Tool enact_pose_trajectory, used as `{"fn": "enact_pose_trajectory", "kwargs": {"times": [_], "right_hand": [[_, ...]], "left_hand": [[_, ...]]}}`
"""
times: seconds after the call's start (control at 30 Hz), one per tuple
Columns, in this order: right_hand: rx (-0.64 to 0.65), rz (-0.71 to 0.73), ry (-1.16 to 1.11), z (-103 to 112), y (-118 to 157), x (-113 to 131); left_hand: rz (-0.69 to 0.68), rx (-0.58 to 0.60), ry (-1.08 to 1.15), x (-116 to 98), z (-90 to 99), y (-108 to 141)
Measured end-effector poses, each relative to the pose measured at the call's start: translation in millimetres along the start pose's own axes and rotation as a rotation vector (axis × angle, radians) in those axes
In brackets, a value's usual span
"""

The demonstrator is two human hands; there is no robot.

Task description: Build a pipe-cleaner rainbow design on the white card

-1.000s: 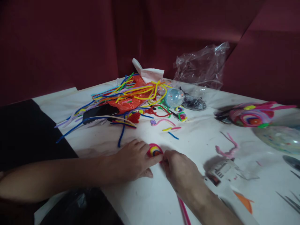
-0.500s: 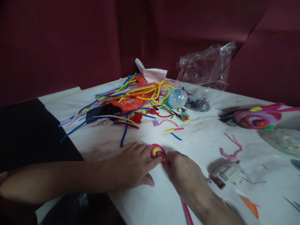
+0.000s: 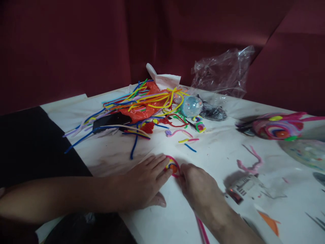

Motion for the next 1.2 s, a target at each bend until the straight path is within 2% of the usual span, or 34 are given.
{"fn": "enact_pose_trajectory", "kwargs": {"times": [0.33,0.53,0.63,0.8,0.97,1.2], "right_hand": [[-0.001,-0.006,-0.006,0.5,0.5,1.8],[-0.045,0.032,0.011,-0.7,1.0,0.9],[-0.030,0.039,-0.004,-0.8,0.7,0.5],[-0.008,0.049,-0.071,-0.5,0.8,-0.1],[-0.020,0.033,-0.051,-2.4,0.6,-2.4],[0.002,0.070,-0.099,-6.6,-0.4,-9.7]], "left_hand": [[-0.081,-0.034,0.025,-6.8,5.0,-4.9],[-0.007,-0.047,0.242,15.8,0.6,-27.1],[0.039,0.004,0.332,27.3,-3.3,-44.2],[-0.020,0.111,0.372,27.0,-9.3,-64.1],[-0.046,0.110,0.364,25.5,-11.6,-69.4],[-0.117,0.218,0.410,33.0,-4.1,-69.6]]}}
Point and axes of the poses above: each hand's wrist, its own y-axis away from the middle knuckle, its own z-axis out of the back of the hand, x = y × z, the point moved 1 cm from there along -y, towards the middle knuckle, and after that the axes turned 8 degrees about -y, right-handed, at the moved point
